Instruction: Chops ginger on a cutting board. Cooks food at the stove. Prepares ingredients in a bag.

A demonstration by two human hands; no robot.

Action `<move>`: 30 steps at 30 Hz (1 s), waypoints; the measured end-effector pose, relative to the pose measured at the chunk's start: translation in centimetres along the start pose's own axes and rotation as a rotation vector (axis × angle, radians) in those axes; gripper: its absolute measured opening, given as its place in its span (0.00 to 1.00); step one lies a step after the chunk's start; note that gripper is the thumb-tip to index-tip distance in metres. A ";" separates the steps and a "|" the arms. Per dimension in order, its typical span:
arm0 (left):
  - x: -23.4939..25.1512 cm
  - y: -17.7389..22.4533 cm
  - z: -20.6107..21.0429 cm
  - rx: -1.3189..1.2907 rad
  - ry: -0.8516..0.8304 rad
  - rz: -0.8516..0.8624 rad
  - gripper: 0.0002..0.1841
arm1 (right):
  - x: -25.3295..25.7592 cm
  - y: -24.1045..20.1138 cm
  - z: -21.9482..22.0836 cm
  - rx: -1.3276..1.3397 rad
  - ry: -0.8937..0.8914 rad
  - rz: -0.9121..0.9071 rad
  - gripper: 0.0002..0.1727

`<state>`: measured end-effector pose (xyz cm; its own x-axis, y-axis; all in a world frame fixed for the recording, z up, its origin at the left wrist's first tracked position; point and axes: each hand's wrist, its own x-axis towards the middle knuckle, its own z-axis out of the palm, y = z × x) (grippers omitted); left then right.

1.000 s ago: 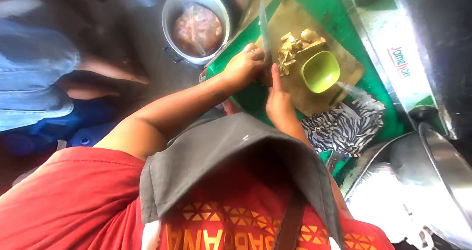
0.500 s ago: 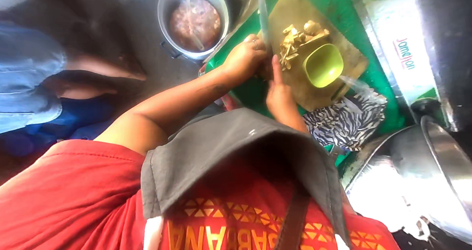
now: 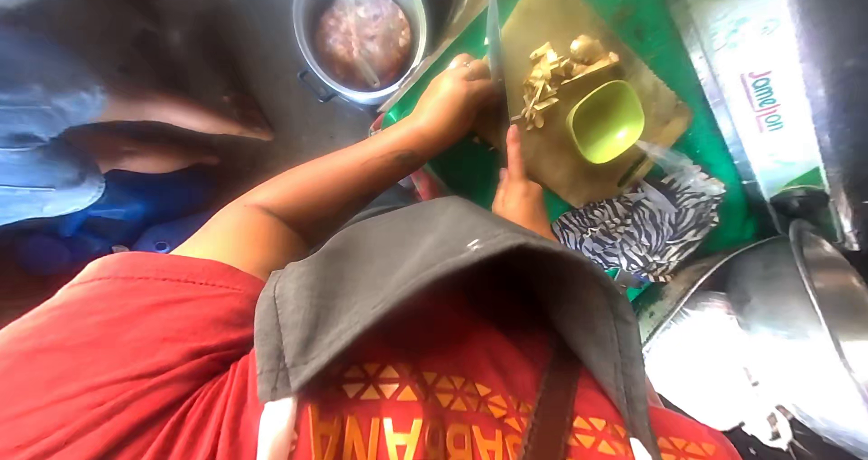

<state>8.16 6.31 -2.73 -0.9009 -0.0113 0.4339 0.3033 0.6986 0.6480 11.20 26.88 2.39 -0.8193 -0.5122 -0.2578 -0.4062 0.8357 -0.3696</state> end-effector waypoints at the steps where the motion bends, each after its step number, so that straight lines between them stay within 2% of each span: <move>1: 0.0 -0.1 -0.1 0.001 -0.004 0.003 0.10 | 0.3 -0.6 -0.3 -0.054 -0.071 0.058 0.37; 3: 0.0 -0.1 -0.3 -0.005 -0.033 0.006 0.10 | 1.1 -1.6 -0.5 -0.106 -0.152 0.134 0.39; 7: 0.2 0.2 -0.7 0.011 -0.085 0.019 0.09 | 2.0 -2.0 -1.1 -0.116 -0.156 0.143 0.40; 9: 0.3 0.0 -0.7 0.020 -0.074 0.032 0.09 | 1.4 -1.2 -1.1 -0.166 -0.115 0.123 0.43; 12: 0.0 -0.2 -0.6 0.028 -0.057 0.052 0.09 | 0.5 0.3 -1.3 -0.205 -0.101 0.084 0.40; 17: 1.4 0.1 -0.3 0.039 -0.152 0.058 0.09 | 0.8 1.1 -1.5 0.039 0.070 0.006 0.34; 22: 2.3 0.9 -1.4 -0.025 -0.212 0.069 0.09 | 0.0 2.7 -1.4 0.230 0.085 0.002 0.35; 24: 1.2 1.6 -3.0 -0.001 -0.296 0.110 0.08 | -0.8 3.4 -1.5 0.263 0.071 -0.035 0.34; 27: -0.9 2.9 -4.0 0.042 -0.506 0.058 0.12 | -1.7 4.4 -1.0 0.230 0.027 -0.089 0.33; 30: -1.9 3.7 -2.5 0.106 -0.522 -0.044 0.18 | -1.8 5.0 -0.3 0.209 0.003 -0.073 0.32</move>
<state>11.75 7.14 0.37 -0.9549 0.2964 0.0208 0.2529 0.7741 0.5804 10.54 32.09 1.26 -0.7920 -0.5693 -0.2207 -0.3726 0.7370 -0.5640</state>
